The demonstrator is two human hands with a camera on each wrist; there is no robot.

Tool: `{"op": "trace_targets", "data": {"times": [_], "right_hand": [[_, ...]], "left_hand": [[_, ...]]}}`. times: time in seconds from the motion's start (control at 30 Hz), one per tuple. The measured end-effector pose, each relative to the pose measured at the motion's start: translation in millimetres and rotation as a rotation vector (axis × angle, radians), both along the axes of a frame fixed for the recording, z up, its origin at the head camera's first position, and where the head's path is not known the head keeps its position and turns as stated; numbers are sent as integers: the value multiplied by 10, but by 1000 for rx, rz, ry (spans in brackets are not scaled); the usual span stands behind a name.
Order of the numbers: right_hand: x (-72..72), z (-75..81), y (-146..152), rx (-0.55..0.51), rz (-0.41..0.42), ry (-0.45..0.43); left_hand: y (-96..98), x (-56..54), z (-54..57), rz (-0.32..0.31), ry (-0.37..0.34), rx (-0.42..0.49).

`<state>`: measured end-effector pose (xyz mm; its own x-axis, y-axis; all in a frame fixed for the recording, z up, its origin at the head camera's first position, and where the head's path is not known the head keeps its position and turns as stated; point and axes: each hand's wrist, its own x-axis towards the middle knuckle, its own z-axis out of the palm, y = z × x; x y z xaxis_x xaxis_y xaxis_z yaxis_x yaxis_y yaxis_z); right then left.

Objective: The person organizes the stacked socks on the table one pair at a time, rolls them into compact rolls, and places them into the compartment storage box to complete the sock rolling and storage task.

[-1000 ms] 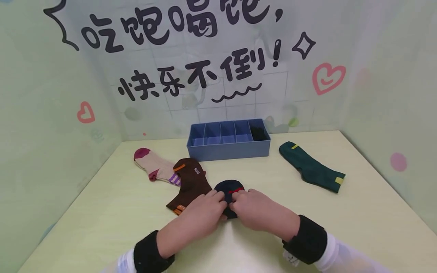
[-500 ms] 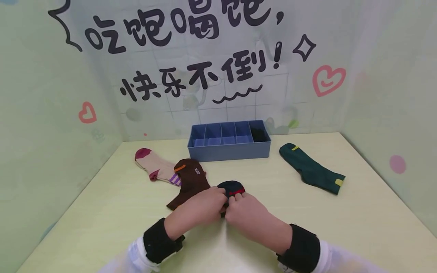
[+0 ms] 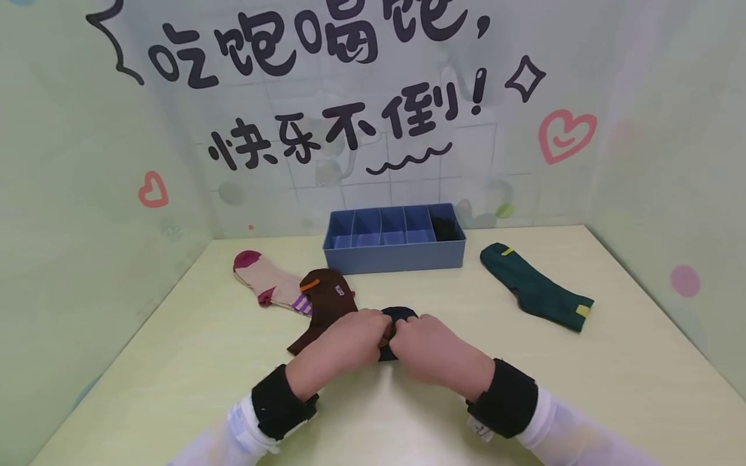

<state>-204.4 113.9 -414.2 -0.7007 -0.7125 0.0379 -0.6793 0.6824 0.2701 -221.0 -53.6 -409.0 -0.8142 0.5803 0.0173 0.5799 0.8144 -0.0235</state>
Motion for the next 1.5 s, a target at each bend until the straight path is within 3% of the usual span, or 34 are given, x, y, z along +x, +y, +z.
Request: {"op": "trace_targets", "data": {"times": [0.17, 0.33, 0.43, 0.6, 0.77, 0.93, 1.17, 1.3, 1.5], "right_hand": [[-138, 51, 91, -87, -62, -187], [-234, 70, 155, -145, -52, -239], [-253, 72, 151, -164, -27, -221], [-192, 75, 87, -178, -43, -139], [-82, 62, 16, -107, -49, -13], [9, 64, -18, -41, -24, 107], [9, -34, -5, 1, 47, 306], [-29, -82, 13, -9, 57, 325], [-52, -87, 31, -72, 15, 193]], "left_hand": [[22, 52, 54, -29, 70, -105], [6, 61, 95, -22, 30, -94], [-5, 58, 99, -15, 18, -65], [-13, 57, 78, -19, 41, -95], [-21, 42, 52, 0, 38, -103], [-50, -27, 18, 5, 10, -46], [-67, -99, -10, -1, -25, 36], [-51, -91, -5, -8, -12, -21], [-59, -30, 55, -99, 52, -176]]}}
